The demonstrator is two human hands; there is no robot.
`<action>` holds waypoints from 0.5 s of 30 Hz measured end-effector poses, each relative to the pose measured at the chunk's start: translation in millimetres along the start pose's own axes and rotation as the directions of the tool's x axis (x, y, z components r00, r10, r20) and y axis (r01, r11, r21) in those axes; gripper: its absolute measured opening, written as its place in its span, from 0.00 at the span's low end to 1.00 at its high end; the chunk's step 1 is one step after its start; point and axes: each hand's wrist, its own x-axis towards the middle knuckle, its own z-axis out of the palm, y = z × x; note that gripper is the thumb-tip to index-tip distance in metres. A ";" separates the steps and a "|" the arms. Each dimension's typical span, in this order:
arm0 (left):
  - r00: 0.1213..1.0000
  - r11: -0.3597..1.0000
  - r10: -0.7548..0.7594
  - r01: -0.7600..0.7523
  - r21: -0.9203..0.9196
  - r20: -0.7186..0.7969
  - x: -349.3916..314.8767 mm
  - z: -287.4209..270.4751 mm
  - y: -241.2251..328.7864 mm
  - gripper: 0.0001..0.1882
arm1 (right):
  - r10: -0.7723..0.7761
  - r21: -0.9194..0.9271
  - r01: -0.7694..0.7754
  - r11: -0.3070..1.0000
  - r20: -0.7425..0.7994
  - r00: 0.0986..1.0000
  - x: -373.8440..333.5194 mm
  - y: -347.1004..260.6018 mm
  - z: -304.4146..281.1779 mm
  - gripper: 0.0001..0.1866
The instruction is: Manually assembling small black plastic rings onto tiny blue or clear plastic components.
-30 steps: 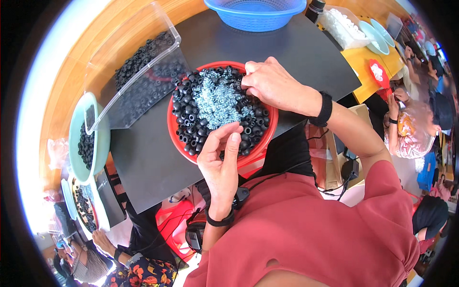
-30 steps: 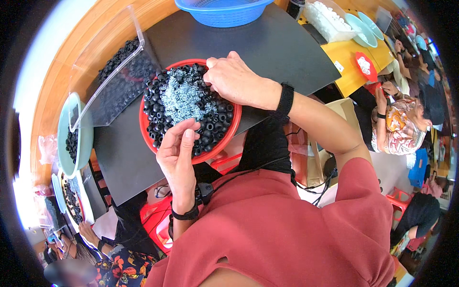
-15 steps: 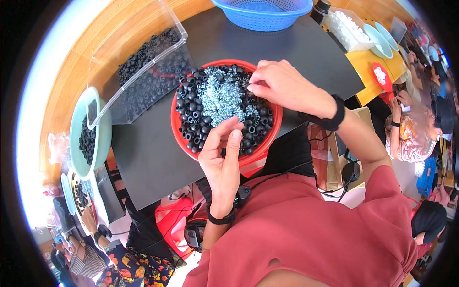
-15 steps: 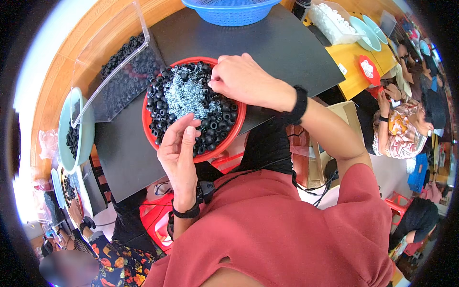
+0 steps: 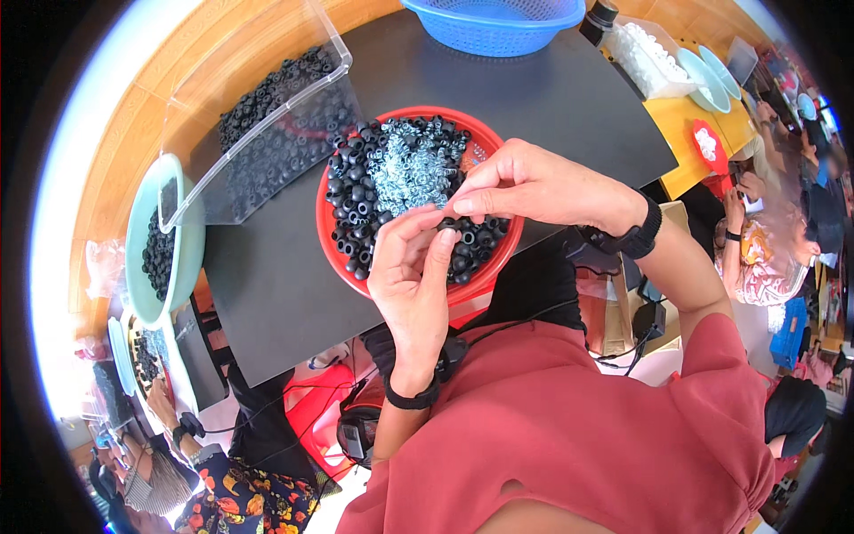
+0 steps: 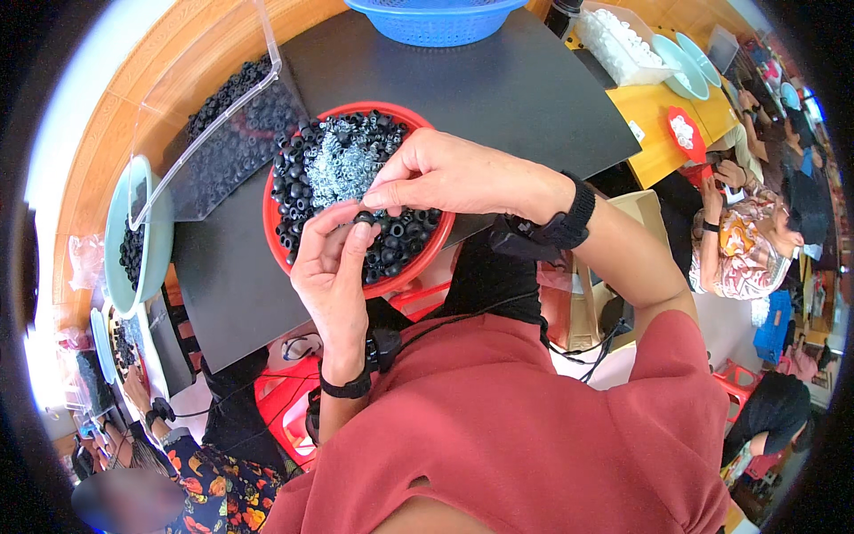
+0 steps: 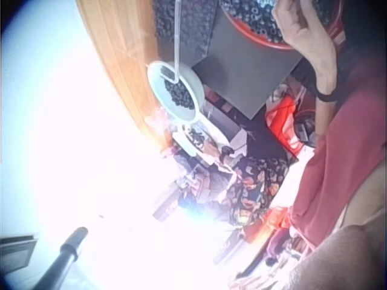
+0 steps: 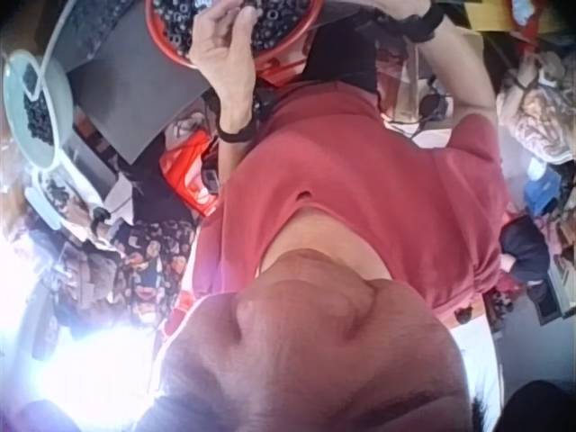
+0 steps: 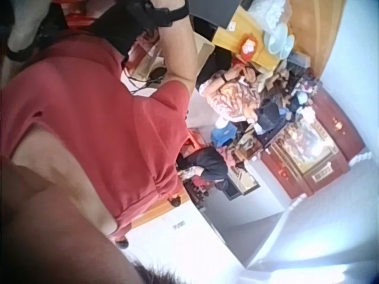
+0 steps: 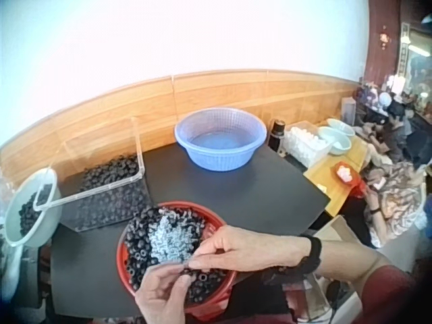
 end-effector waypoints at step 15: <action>0.983 0.947 -0.182 0.176 -0.268 0.001 -1.4 -11.8 0.1 0.15 | -0.241 -0.958 -0.038 0.285 -0.110 0.964 26.2 41.0 -29.7 0.07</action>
